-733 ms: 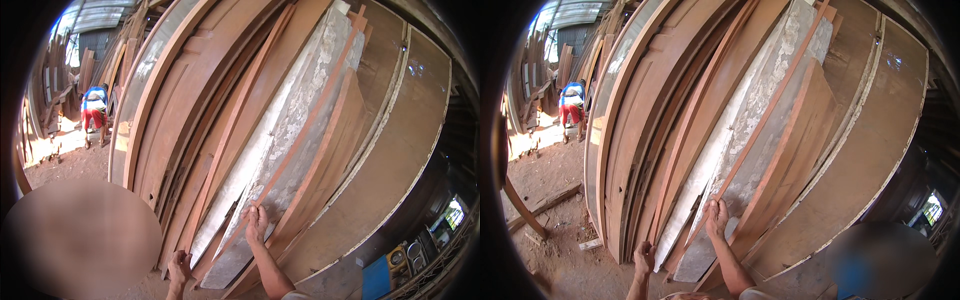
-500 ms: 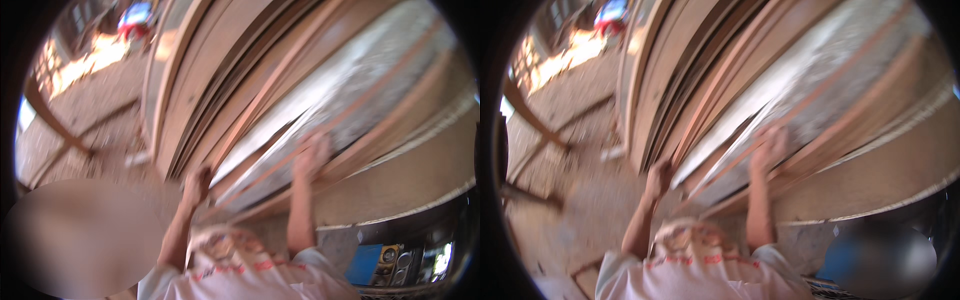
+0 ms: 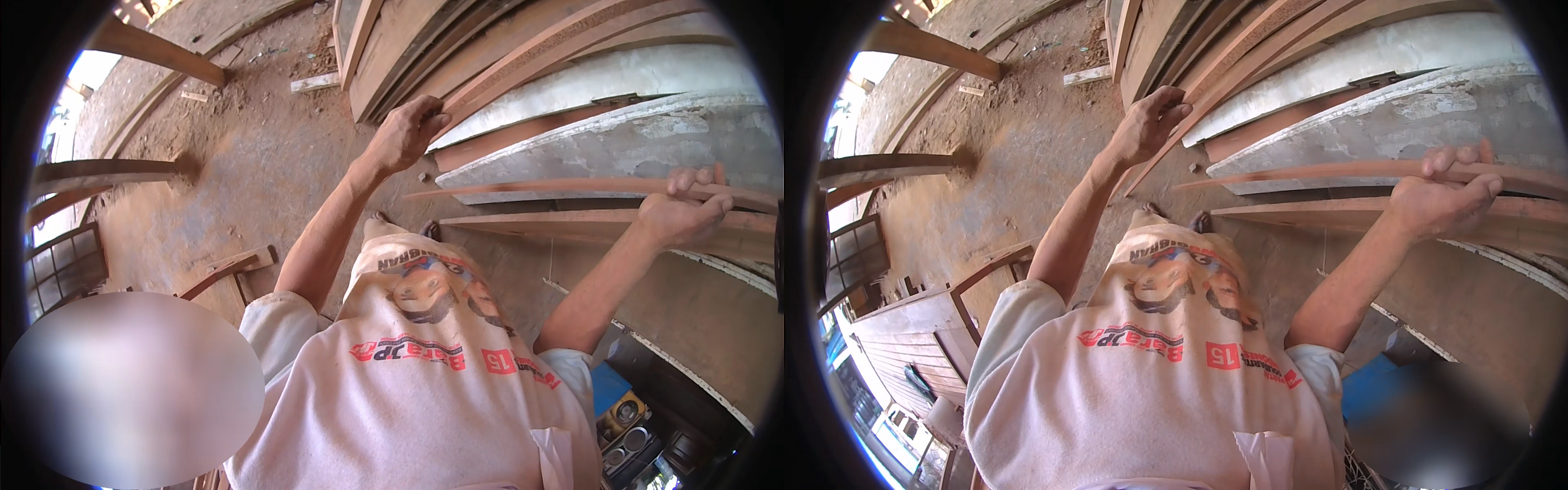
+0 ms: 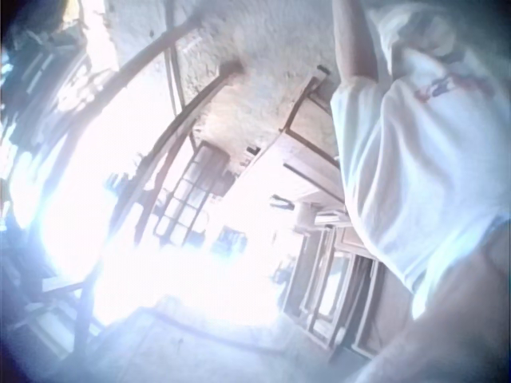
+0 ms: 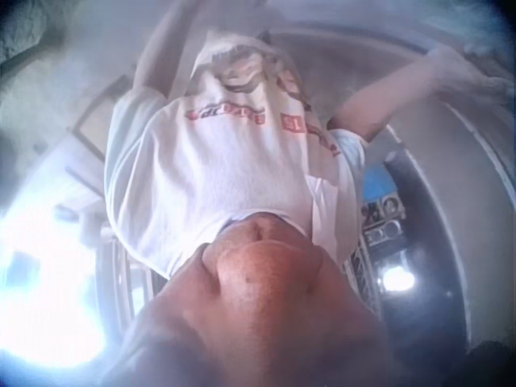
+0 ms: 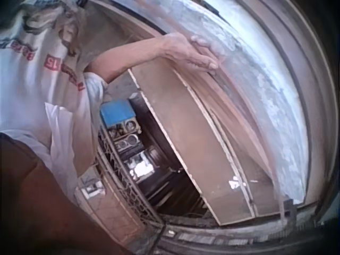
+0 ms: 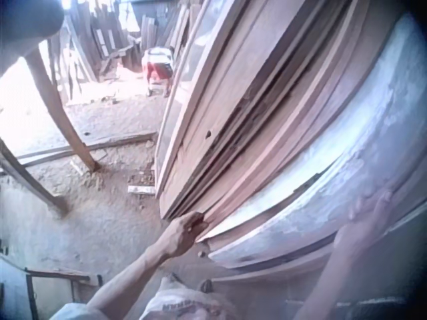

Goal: The person fits and cuts a thin wood trim piece to the edge of a wooden panel by hand, using a small saw to trim the length.

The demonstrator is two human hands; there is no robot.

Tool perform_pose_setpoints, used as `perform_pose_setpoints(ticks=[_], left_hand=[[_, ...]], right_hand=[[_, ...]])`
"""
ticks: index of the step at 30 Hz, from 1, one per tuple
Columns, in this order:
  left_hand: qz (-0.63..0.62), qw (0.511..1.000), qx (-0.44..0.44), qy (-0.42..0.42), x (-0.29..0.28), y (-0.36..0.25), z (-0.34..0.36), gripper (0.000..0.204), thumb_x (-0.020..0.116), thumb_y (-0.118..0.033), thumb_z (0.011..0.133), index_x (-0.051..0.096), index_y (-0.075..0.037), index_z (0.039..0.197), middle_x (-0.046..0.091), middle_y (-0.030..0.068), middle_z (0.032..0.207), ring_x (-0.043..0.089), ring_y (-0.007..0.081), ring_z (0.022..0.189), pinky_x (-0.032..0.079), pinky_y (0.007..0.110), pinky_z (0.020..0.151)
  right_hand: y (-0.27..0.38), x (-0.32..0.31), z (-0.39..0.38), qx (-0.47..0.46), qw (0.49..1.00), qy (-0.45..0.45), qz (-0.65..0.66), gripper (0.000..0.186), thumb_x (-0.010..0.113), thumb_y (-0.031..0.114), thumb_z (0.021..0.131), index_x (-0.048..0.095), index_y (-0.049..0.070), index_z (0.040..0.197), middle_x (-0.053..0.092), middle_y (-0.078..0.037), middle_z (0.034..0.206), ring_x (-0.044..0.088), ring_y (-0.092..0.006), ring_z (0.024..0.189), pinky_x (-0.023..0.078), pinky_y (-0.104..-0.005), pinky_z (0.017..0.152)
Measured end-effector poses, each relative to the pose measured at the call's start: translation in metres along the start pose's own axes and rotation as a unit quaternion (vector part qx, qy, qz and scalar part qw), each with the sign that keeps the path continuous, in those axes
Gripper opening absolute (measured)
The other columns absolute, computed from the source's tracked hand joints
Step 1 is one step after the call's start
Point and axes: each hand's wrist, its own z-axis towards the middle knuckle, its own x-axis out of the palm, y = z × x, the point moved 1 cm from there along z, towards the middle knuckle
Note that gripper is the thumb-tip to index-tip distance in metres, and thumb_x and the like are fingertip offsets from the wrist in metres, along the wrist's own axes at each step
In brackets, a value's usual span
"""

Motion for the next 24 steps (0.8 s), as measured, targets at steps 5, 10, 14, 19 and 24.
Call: perform_pose_setpoints(ticks=[5, 10, 14, 19, 24], left_hand=[[-0.029, 0.999, 0.03, -0.012, 0.014, 0.002, 0.001, 0.046, 0.075, -0.039, 0.101, 0.063, 0.001, 0.12, 0.071, 0.0131, 0.096, 0.069, 0.0198, 0.086, 0.056, 0.038, 0.078], [0.003, 1.0, 0.026, -0.007, 0.021, -0.002, -0.001, 0.04, 0.075, -0.035, 0.101, 0.064, 0.0, 0.117, 0.071, 0.0143, 0.092, 0.069, 0.0232, 0.081, 0.055, 0.039, 0.075], [0.028, 1.0, 0.01, -0.002, 0.021, -0.007, -0.002, 0.037, 0.071, -0.034, 0.104, 0.066, -0.001, 0.117, 0.071, 0.0137, 0.092, 0.069, 0.0242, 0.081, 0.055, 0.039, 0.075], [0.066, 0.994, 0.078, -0.031, 0.015, 0.003, -0.002, 0.038, 0.066, -0.037, 0.107, 0.067, -0.002, 0.122, 0.07, 0.0115, 0.091, 0.067, 0.0201, 0.082, 0.054, 0.037, 0.076], [0.044, 0.999, 0.012, 0.016, -0.002, -0.005, -0.005, 0.038, 0.06, -0.037, 0.11, 0.066, -0.002, 0.125, 0.071, 0.0107, 0.093, 0.068, 0.019, 0.083, 0.054, 0.037, 0.076]], right_hand=[[-0.008, -0.035, 0.003, 0.024, 0.997, 0.05, 0.052, 0.083, 0.033, 0.071, 0.107, 0.06, -0.007, 0.119, 0.046, -0.004, 0.067, 0.043, -0.0149, 0.051, 0.036, -0.0304, 0.046], [-0.017, -0.079, 0.014, 0.049, 0.919, 0.268, 0.286, 0.1, 0.029, 0.08, 0.103, 0.059, -0.013, 0.127, 0.05, -0.004, 0.067, 0.045, -0.0147, 0.05, 0.038, -0.0291, 0.044], [-0.003, -0.088, -0.004, 0.011, 0.917, 0.273, 0.291, 0.109, 0.026, 0.084, 0.101, 0.055, -0.016, 0.132, 0.054, -0.006, 0.073, 0.046, -0.0153, 0.051, 0.04, -0.028, 0.045], [0.003, -0.103, -0.013, -0.004, 0.912, 0.291, 0.29, 0.107, 0.024, 0.084, 0.101, 0.055, -0.014, 0.134, 0.054, -0.007, 0.074, 0.047, -0.0152, 0.053, 0.041, -0.0276, 0.045], [0.001, -0.1, -0.023, -0.006, 0.922, 0.266, 0.282, 0.103, 0.021, 0.081, 0.104, 0.057, -0.012, 0.13, 0.052, -0.006, 0.072, 0.045, -0.0146, 0.052, 0.041, -0.0272, 0.046]])
